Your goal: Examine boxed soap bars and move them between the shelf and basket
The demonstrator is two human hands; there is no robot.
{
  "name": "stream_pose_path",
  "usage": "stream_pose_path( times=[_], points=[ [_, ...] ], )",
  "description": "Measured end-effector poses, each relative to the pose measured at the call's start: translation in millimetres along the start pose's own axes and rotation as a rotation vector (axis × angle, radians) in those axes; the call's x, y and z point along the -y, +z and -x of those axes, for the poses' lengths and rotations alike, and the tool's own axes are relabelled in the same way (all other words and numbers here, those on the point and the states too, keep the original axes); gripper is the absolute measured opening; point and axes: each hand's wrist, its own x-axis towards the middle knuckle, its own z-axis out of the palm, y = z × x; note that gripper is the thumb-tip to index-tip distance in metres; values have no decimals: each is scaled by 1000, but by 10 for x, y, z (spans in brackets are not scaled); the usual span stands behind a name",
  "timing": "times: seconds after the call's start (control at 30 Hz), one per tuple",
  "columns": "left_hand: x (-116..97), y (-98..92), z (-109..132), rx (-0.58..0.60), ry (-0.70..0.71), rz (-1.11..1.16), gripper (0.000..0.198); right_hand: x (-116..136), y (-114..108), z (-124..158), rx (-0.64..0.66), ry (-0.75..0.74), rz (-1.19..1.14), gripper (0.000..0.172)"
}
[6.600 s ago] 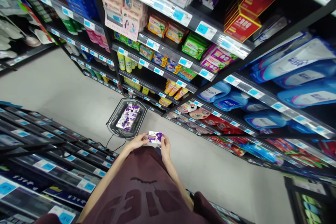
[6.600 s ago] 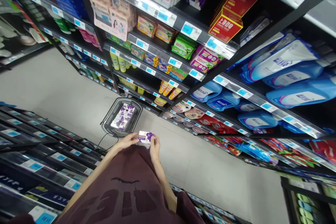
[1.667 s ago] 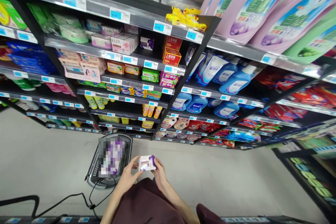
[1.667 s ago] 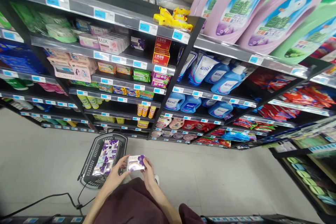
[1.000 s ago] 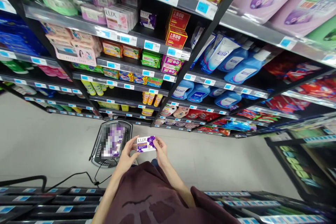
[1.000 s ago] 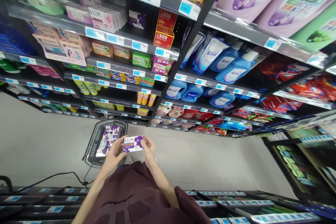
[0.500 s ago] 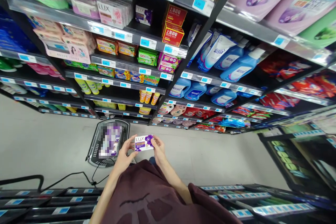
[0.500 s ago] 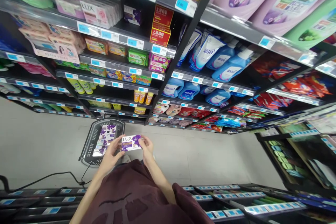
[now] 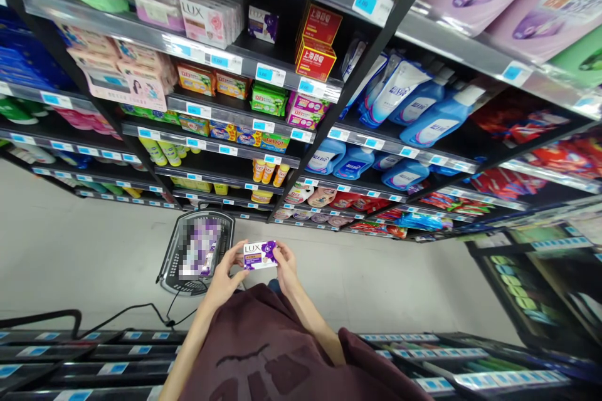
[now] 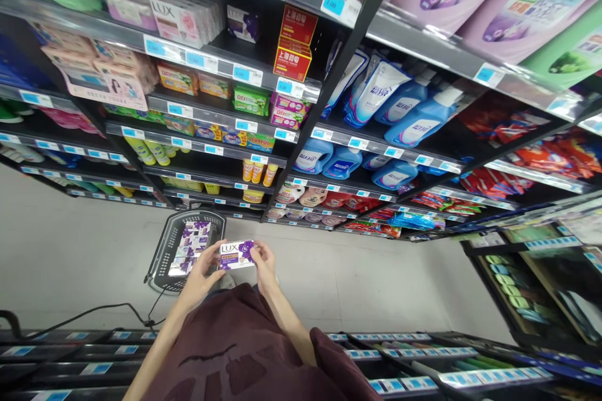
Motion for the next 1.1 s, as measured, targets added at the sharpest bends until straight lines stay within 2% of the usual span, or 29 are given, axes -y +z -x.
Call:
stream_pose_path(
  times=[0.53, 0.9, 1.1],
  points=[
    [-57, -7, -6, -11, 20, -41, 57, -73, -1, 28, -21, 16, -23, 32],
    [4, -12, -1, -63, -50, -178, 65, -87, 9, 43, -34, 19, -75, 27],
    [16, -15, -8, -63, 32, -195, 64, -91, 28, 72, -56, 32, -88, 29]
  ],
)
